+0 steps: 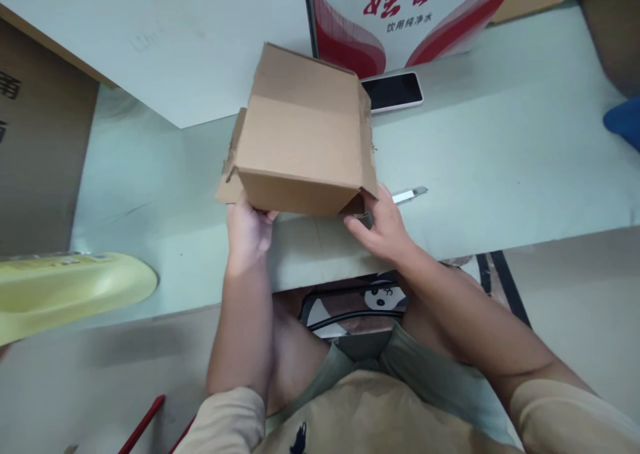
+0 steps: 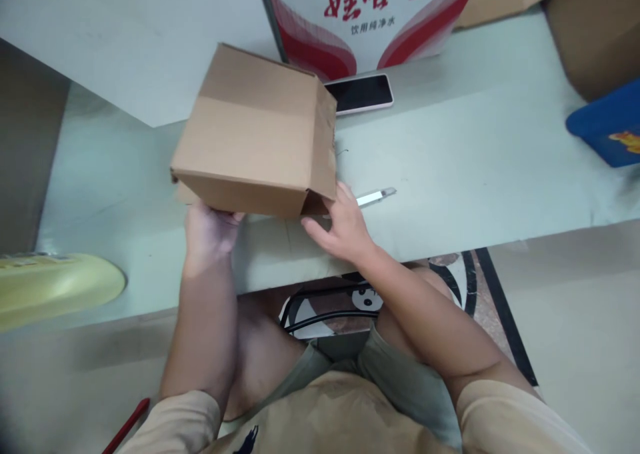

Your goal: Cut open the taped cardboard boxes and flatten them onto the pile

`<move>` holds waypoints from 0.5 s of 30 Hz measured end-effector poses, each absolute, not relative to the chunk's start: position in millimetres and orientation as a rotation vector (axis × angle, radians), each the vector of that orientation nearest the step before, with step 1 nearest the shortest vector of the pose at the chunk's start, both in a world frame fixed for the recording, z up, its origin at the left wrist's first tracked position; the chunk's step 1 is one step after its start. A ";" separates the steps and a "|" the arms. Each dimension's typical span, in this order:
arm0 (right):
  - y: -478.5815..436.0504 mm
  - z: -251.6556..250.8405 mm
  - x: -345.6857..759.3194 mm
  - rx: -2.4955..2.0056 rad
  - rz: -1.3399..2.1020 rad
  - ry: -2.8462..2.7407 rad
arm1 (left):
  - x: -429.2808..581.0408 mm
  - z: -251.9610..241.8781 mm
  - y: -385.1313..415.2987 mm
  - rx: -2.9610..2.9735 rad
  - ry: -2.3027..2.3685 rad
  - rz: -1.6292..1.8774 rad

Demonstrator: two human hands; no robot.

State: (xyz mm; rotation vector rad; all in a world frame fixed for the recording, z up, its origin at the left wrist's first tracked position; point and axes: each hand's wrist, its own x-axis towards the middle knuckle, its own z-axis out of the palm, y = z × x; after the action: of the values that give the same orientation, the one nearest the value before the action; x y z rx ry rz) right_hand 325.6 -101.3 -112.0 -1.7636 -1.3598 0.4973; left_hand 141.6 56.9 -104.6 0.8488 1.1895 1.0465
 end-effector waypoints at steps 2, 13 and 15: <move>-100.3 -114.9 324.6 -1.765 0.582 -1.222 | 146.5 -106.7 51.2 0.953 1.203 1.048; -88.6 -110.9 327.5 -1.798 0.674 -0.877 | 133.1 -119.7 62.5 1.701 1.281 1.269; -89.1 -111.1 326.9 -1.807 0.651 -0.890 | 131.2 -122.9 63.9 1.815 1.248 1.181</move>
State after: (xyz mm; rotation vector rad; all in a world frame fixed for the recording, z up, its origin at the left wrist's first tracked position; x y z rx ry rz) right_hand 326.9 -89.1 -111.1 -1.8074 -0.8896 0.6507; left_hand 131.2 63.9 -122.9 1.8151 1.2476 1.1814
